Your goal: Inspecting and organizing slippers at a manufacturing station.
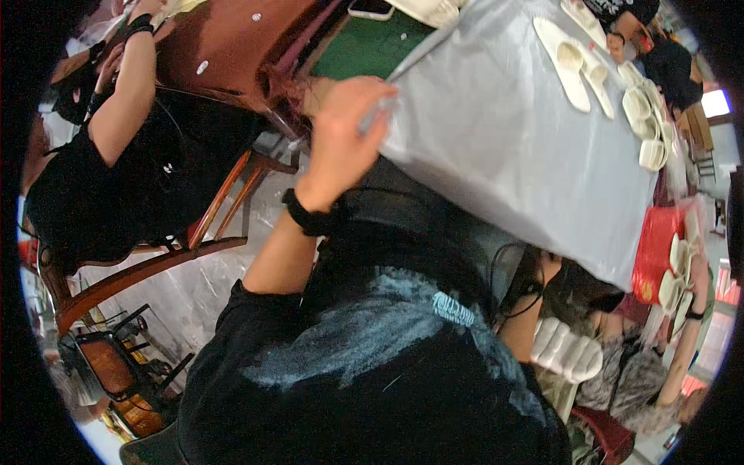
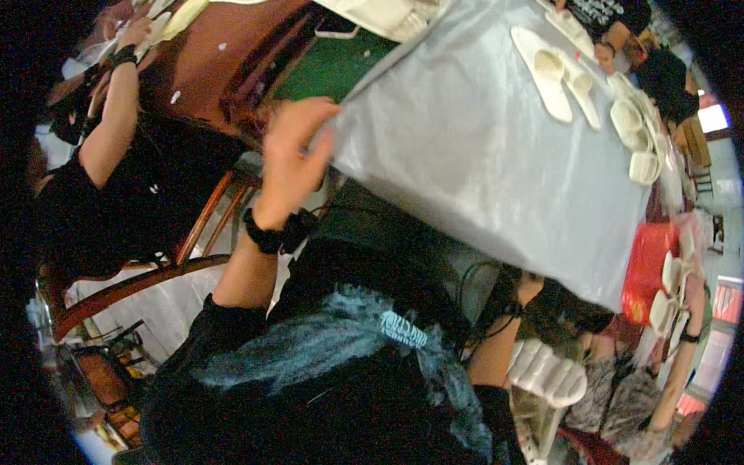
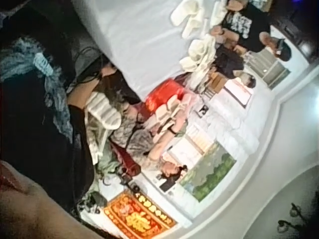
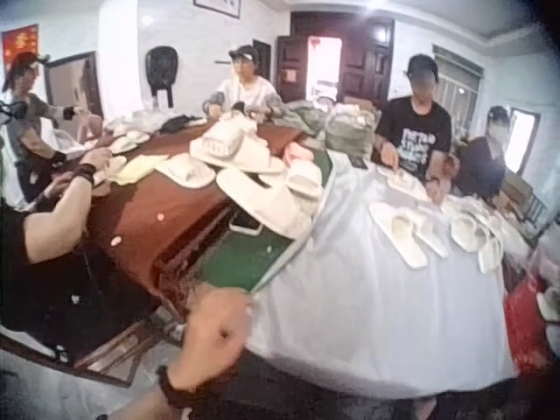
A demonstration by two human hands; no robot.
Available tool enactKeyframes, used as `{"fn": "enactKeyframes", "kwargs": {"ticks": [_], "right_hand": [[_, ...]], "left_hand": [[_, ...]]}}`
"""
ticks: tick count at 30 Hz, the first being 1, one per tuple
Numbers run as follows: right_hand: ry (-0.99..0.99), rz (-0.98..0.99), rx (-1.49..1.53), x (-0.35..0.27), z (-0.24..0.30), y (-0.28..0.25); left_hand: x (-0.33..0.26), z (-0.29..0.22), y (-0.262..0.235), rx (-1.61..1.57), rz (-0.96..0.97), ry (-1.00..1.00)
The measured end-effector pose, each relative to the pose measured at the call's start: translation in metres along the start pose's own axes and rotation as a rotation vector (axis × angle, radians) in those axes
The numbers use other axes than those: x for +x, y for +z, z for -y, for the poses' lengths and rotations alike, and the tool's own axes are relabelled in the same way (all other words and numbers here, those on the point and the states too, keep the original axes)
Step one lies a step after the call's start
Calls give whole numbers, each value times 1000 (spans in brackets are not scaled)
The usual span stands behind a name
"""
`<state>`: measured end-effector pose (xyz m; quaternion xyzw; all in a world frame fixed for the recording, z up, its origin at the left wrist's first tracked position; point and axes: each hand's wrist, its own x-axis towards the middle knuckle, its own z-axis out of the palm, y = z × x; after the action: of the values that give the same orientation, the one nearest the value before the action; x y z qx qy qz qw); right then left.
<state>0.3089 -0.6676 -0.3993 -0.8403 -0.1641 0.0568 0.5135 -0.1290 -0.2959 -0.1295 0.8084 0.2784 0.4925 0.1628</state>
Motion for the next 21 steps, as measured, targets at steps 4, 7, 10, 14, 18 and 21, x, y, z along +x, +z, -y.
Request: {"fn": "enactKeyframes", "kwargs": {"ticks": [4, 7, 10, 14, 18, 21], "right_hand": [[96, -51, 375, 4, 17, 6], [161, -156, 118, 3, 34, 10], [96, -214, 370, -4, 45, 11], [169, -321, 359, -18, 49, 5], [98, -405, 499, -36, 56, 0], [54, -512, 450, -46, 79, -5]], "left_hand": [[-12, 13, -21, 31, -105, -127], [-14, 16, -11, 55, -101, -103], [-8, 18, 9, 118, -16, 30], [-1, 25, 39, 48, 16, 96], [-1, 31, 59, 84, 67, 87], [-4, 36, 64, 206, 86, 120]]}}
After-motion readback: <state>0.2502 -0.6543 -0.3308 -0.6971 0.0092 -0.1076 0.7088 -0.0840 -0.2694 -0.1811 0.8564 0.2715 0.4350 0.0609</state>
